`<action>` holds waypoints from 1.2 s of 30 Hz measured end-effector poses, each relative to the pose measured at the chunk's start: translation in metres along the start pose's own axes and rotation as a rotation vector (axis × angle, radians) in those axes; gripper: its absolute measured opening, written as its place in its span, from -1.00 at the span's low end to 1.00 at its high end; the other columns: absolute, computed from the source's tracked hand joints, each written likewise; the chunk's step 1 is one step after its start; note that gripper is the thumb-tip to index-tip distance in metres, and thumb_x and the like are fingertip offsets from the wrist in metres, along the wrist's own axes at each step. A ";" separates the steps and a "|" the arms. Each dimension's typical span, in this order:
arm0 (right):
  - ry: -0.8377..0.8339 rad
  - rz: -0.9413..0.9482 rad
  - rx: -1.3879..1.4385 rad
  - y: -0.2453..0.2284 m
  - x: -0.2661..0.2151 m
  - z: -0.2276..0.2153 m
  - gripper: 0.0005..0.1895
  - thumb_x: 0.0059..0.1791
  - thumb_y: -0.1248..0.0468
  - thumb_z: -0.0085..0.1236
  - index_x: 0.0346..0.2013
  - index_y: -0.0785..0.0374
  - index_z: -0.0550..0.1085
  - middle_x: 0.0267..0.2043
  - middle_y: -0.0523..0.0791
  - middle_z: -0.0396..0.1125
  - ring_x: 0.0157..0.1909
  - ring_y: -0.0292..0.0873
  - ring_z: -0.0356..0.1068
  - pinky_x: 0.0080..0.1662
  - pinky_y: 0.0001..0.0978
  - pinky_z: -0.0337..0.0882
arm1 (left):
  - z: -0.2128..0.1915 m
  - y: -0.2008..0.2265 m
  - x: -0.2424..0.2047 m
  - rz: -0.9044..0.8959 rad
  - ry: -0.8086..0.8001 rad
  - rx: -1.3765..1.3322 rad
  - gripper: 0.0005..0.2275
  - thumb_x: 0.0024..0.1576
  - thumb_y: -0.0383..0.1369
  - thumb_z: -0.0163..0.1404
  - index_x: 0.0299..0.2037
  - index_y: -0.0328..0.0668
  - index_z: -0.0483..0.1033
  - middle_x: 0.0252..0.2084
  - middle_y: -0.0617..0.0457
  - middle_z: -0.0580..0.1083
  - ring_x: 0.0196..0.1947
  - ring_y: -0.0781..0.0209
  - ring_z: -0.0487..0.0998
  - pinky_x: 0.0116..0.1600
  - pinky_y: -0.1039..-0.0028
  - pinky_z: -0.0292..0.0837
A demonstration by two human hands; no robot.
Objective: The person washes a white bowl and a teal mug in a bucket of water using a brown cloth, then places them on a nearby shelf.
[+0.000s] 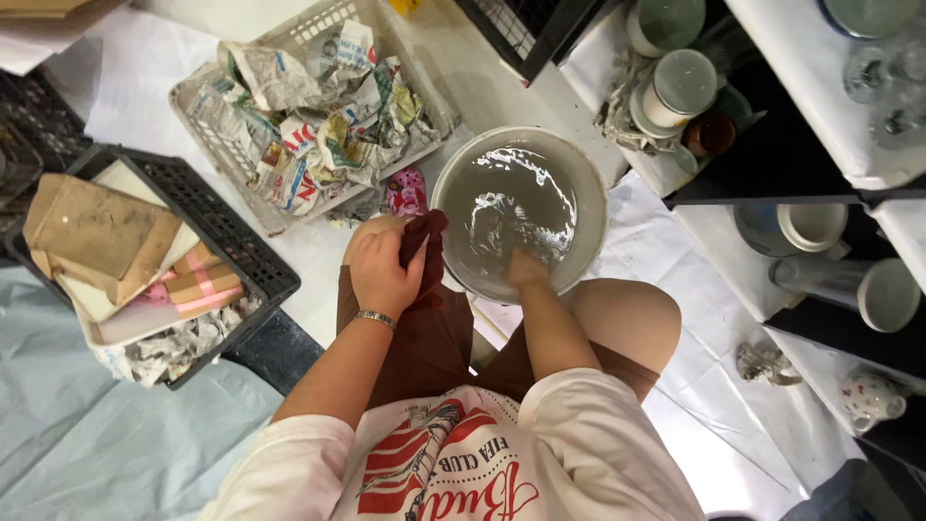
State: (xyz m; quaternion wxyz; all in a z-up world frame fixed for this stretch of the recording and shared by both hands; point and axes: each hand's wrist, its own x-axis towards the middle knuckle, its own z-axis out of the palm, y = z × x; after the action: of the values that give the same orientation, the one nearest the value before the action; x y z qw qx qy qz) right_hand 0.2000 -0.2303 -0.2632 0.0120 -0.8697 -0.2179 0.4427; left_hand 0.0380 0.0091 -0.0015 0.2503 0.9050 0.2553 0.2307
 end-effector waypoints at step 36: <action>0.843 -0.386 0.322 -0.057 -0.070 -0.094 -0.44 -0.14 0.28 0.43 0.13 0.13 0.46 0.09 -0.02 0.41 0.17 0.11 0.35 0.22 -0.07 0.31 | -0.005 -0.013 -0.003 -0.014 0.022 0.072 -0.71 0.11 -0.29 0.24 -0.08 -0.29 0.52 -0.16 -0.21 0.52 -0.09 -0.28 0.51 0.07 0.04 0.41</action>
State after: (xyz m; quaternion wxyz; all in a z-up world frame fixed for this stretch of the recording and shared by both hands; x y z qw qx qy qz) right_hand 0.2158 -0.1895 -0.1407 0.3154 -0.9040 -0.2799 0.0697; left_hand 0.0285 0.0183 -0.0059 0.2165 0.9090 0.2725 0.2294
